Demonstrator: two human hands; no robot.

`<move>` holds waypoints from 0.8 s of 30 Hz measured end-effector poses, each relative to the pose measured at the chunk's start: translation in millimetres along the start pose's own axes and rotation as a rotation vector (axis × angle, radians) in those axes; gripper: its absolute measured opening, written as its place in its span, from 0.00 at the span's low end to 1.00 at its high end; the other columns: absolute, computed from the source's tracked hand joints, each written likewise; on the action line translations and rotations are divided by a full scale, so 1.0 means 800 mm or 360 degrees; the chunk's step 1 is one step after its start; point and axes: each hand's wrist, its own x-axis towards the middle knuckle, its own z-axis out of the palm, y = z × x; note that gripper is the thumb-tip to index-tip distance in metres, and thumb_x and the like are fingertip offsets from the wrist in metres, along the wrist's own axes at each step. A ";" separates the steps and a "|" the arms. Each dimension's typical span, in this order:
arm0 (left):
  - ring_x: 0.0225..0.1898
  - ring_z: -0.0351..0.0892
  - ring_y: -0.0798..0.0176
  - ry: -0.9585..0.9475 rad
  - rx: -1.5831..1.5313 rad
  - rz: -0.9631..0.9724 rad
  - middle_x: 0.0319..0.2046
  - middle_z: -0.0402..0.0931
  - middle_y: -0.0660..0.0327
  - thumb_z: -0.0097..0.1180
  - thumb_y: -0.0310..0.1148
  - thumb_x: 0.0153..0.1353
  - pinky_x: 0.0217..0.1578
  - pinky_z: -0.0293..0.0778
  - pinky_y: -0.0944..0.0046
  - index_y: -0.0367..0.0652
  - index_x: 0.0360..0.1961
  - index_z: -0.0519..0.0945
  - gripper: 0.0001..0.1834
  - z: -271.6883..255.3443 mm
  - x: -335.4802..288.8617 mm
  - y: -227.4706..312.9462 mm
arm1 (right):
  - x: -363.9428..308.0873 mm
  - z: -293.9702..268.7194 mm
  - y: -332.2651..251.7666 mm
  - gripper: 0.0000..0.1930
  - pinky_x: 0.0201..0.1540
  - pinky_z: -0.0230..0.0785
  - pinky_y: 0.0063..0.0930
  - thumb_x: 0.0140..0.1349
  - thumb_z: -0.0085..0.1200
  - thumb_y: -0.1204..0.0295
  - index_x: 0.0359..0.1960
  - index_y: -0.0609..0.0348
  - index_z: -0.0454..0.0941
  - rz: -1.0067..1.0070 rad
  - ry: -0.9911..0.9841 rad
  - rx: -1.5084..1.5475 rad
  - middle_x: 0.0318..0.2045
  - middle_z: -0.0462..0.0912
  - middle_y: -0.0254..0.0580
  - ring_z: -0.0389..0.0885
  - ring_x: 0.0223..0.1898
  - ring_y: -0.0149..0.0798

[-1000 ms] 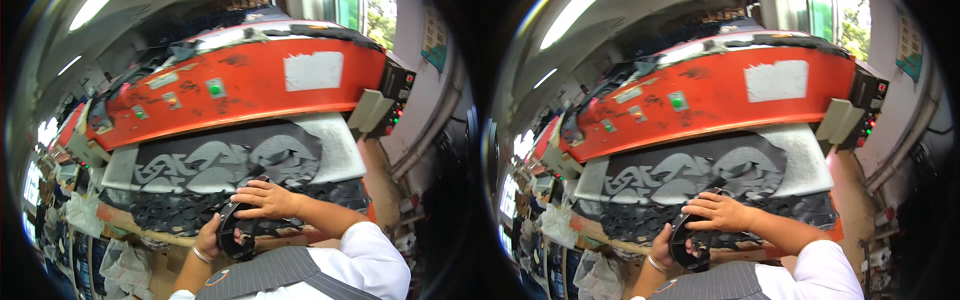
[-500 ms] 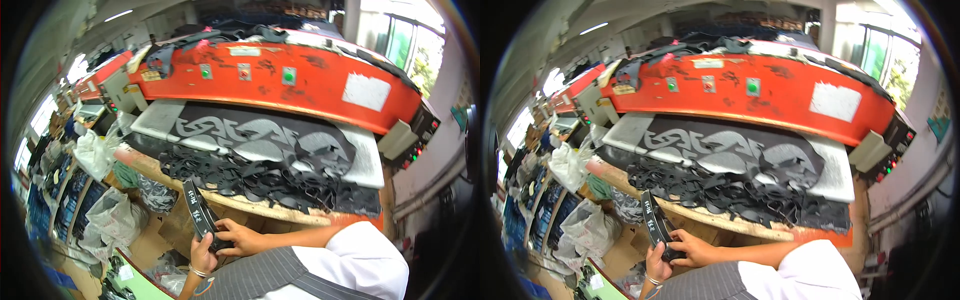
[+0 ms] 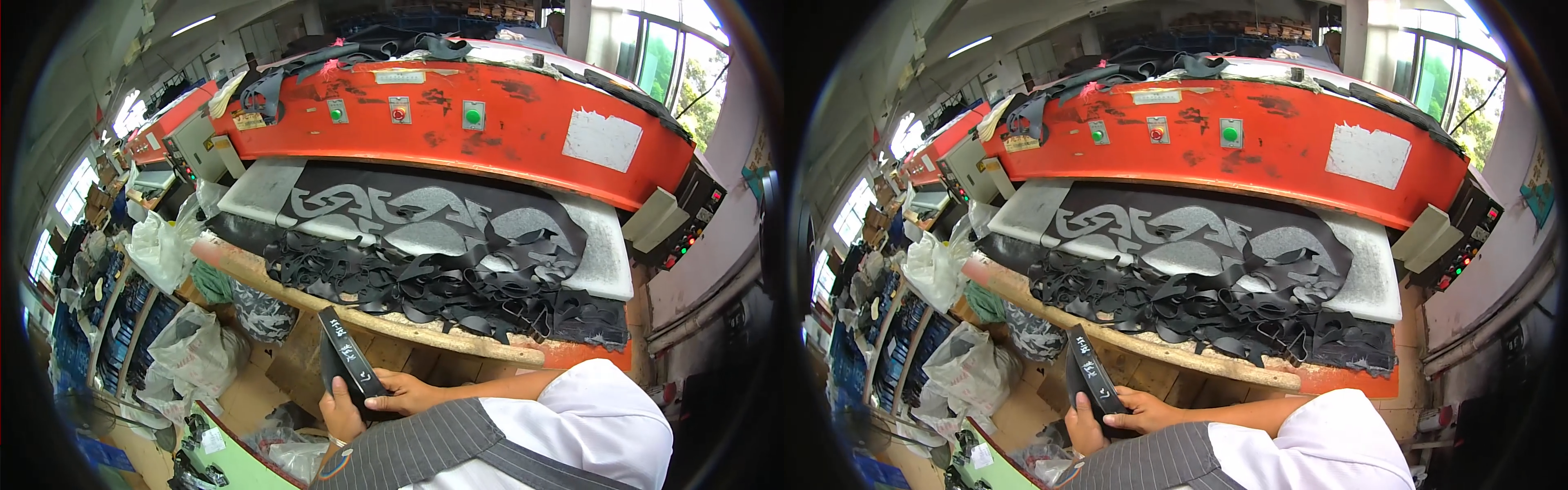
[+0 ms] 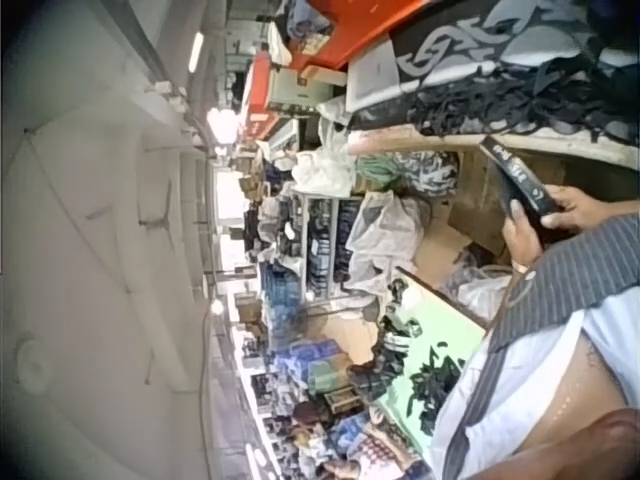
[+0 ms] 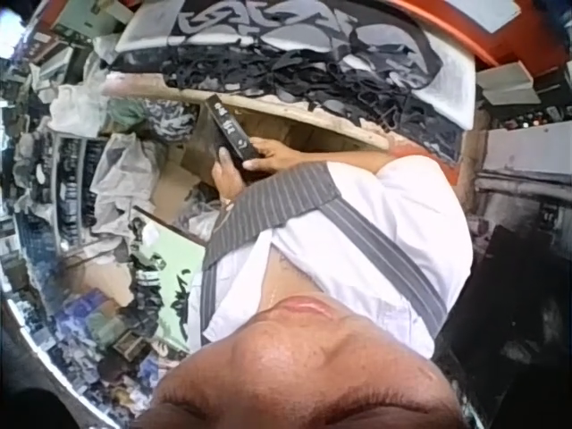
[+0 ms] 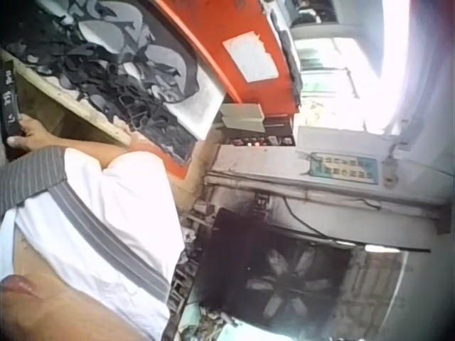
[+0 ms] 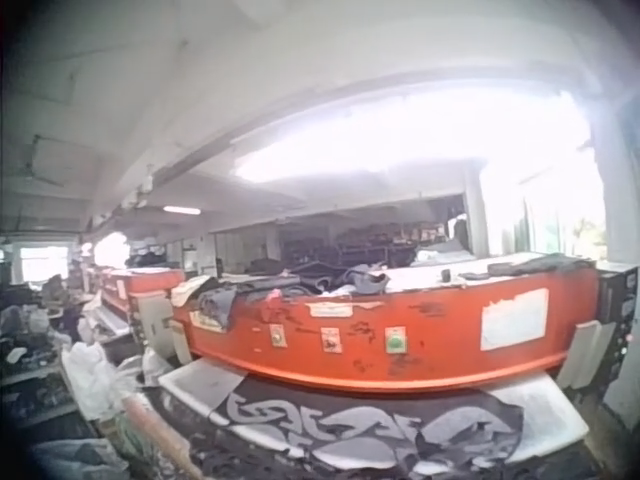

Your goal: Cutting out leather patterns for shoes using a hydraulic die-cutting press.

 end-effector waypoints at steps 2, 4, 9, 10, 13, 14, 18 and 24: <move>0.22 0.67 0.69 0.0036 -0.0137 -0.0216 0.27 0.74 0.63 0.47 0.49 0.69 0.28 0.69 0.69 0.35 0.41 0.75 0.23 0.010 -0.001 0.003 | -0.009 -0.011 -0.001 0.23 0.64 0.51 0.29 0.68 0.51 0.63 0.58 0.67 0.69 0.0130 0.0090 0.0526 0.56 0.70 0.42 0.64 0.61 0.35; 0.21 0.66 0.66 0.0117 -0.0713 -0.0479 0.22 0.68 0.66 0.49 0.52 0.67 0.29 0.70 0.63 0.37 0.39 0.73 0.24 0.012 0.001 0.000 | -0.012 -0.026 -0.032 0.21 0.60 0.57 0.29 0.70 0.47 0.63 0.57 0.68 0.68 0.0134 0.0174 0.0578 0.49 0.75 0.39 0.70 0.52 0.33; 0.13 0.54 0.73 0.0317 -0.0527 -0.0618 0.14 0.55 0.72 0.48 0.56 0.66 0.17 0.60 0.64 0.47 0.29 0.68 0.23 -0.037 -0.024 -0.017 | -0.041 -0.044 -0.064 0.17 0.33 0.64 0.23 0.69 0.48 0.60 0.34 0.64 0.76 0.0116 0.0223 -0.0177 0.28 0.73 0.34 0.70 0.31 0.26; 0.15 0.57 0.70 0.0137 -0.0492 -0.0357 0.14 0.58 0.70 0.45 0.58 0.66 0.20 0.62 0.65 0.46 0.28 0.67 0.25 -0.068 -0.025 -0.035 | -0.046 -0.049 -0.068 0.17 0.32 0.64 0.24 0.69 0.48 0.60 0.34 0.64 0.77 0.0167 0.0272 -0.0274 0.28 0.74 0.35 0.71 0.31 0.27; 0.14 0.55 0.69 0.0459 -0.0613 -0.0552 0.14 0.54 0.70 0.43 0.58 0.67 0.19 0.62 0.62 0.44 0.29 0.68 0.26 -0.086 -0.046 -0.064 | -0.056 -0.054 -0.069 0.18 0.38 0.68 0.26 0.68 0.51 0.60 0.42 0.67 0.78 0.0095 0.0151 -0.0331 0.33 0.78 0.39 0.76 0.36 0.30; 0.14 0.54 0.69 0.0297 -0.0540 -0.0456 0.14 0.54 0.69 0.43 0.59 0.67 0.19 0.62 0.62 0.43 0.31 0.68 0.26 -0.095 -0.050 -0.073 | -0.055 -0.050 -0.068 0.18 0.41 0.69 0.27 0.67 0.52 0.61 0.41 0.68 0.78 0.0047 0.0129 -0.0304 0.35 0.79 0.42 0.77 0.38 0.32; 0.15 0.56 0.69 0.0137 -0.0608 -0.0420 0.14 0.56 0.69 0.43 0.60 0.66 0.19 0.64 0.60 0.40 0.34 0.70 0.29 -0.131 -0.087 -0.114 | -0.059 -0.026 -0.074 0.17 0.41 0.69 0.27 0.67 0.52 0.61 0.40 0.68 0.79 0.0183 -0.0012 -0.0322 0.36 0.79 0.42 0.77 0.39 0.32; 0.24 0.69 0.63 -0.0264 -0.1186 -0.0613 0.19 0.67 0.63 0.45 0.51 0.68 0.37 0.73 0.57 0.35 0.43 0.73 0.25 -0.135 -0.150 -0.069 | -0.069 -0.009 -0.057 0.16 0.38 0.69 0.25 0.65 0.55 0.63 0.33 0.67 0.80 0.0209 -0.0214 -0.0464 0.32 0.79 0.41 0.77 0.34 0.31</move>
